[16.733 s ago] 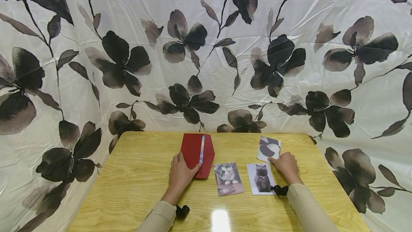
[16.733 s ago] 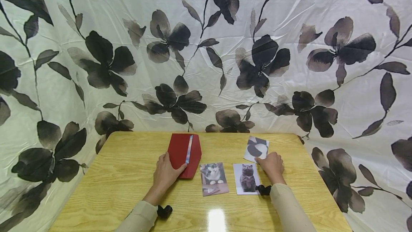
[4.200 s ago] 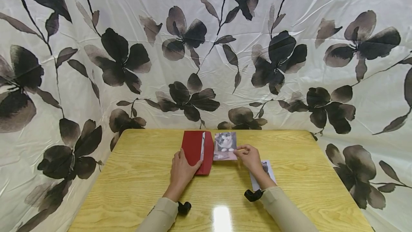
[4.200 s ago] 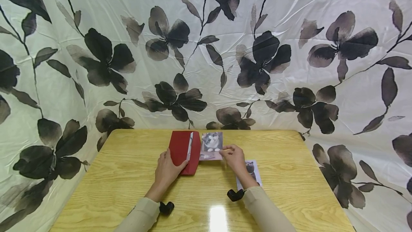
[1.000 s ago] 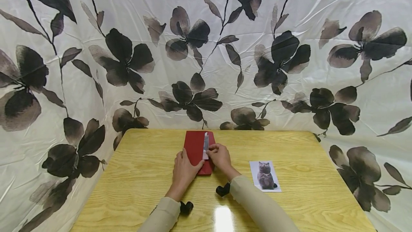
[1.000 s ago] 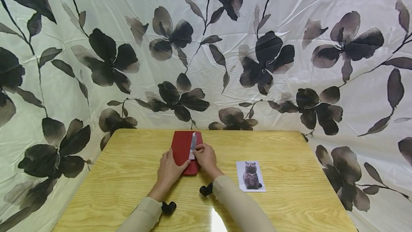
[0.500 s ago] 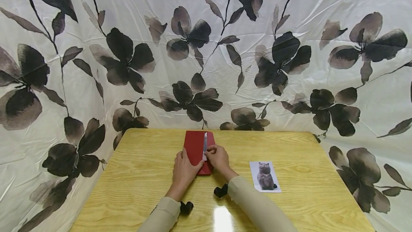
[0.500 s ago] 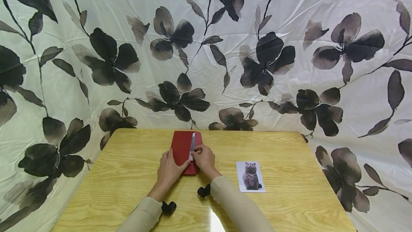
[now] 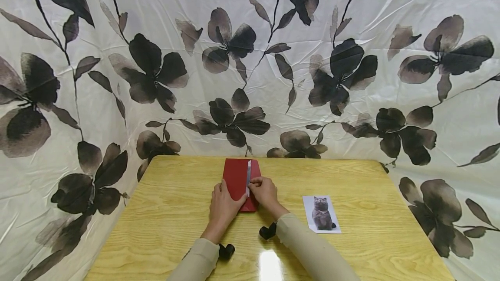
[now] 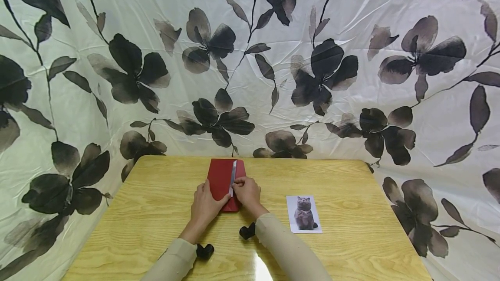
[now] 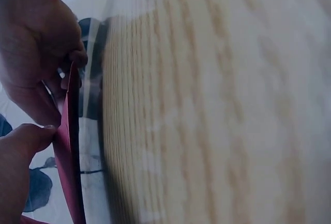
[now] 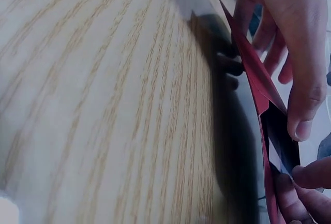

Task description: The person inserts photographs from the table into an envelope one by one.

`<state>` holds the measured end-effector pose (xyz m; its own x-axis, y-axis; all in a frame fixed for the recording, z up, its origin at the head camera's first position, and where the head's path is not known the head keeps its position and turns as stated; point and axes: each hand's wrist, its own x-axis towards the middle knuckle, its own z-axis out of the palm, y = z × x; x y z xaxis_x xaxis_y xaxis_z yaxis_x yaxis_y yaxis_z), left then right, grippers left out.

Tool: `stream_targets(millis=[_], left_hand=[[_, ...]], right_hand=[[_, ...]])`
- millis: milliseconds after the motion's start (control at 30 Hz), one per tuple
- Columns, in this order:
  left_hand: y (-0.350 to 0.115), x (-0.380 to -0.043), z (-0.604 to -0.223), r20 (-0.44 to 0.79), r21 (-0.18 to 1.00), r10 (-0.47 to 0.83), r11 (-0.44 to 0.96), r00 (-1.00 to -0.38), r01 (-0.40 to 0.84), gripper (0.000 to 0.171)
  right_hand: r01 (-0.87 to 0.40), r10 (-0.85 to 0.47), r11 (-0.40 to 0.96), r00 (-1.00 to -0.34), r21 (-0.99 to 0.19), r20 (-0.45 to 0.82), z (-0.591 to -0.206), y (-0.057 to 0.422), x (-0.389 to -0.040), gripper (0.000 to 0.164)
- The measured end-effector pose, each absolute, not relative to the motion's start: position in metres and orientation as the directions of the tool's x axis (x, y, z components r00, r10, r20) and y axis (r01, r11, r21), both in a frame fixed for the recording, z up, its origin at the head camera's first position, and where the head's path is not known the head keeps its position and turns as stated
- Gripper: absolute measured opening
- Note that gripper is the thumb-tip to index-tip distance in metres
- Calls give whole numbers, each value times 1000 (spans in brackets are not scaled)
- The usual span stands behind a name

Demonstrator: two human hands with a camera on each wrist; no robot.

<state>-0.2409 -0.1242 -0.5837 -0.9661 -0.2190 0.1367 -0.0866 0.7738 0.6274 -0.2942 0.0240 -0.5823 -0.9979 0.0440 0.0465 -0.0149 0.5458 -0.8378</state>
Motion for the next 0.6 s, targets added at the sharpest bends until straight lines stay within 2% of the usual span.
stream_targets(millis=[200, 433, 600], left_hand=[[-124, -243, -585, 126, 617, -222, 781, -967, -99, 106], [-123, -244, -586, 126, 603, -226, 791, -966, -106, 108], [-124, -243, -586, 119, 603, -223, 790, -968, -107, 109]], right_hand=[[-8, 43, 503, -998, -864, 35, -581, 29, -293, 10], [-91, -17, 409, -996, -908, 92, -577, 45, -287, 12], [-95, -32, 404, -995, -910, 90, -570, 63, -283, 16]])
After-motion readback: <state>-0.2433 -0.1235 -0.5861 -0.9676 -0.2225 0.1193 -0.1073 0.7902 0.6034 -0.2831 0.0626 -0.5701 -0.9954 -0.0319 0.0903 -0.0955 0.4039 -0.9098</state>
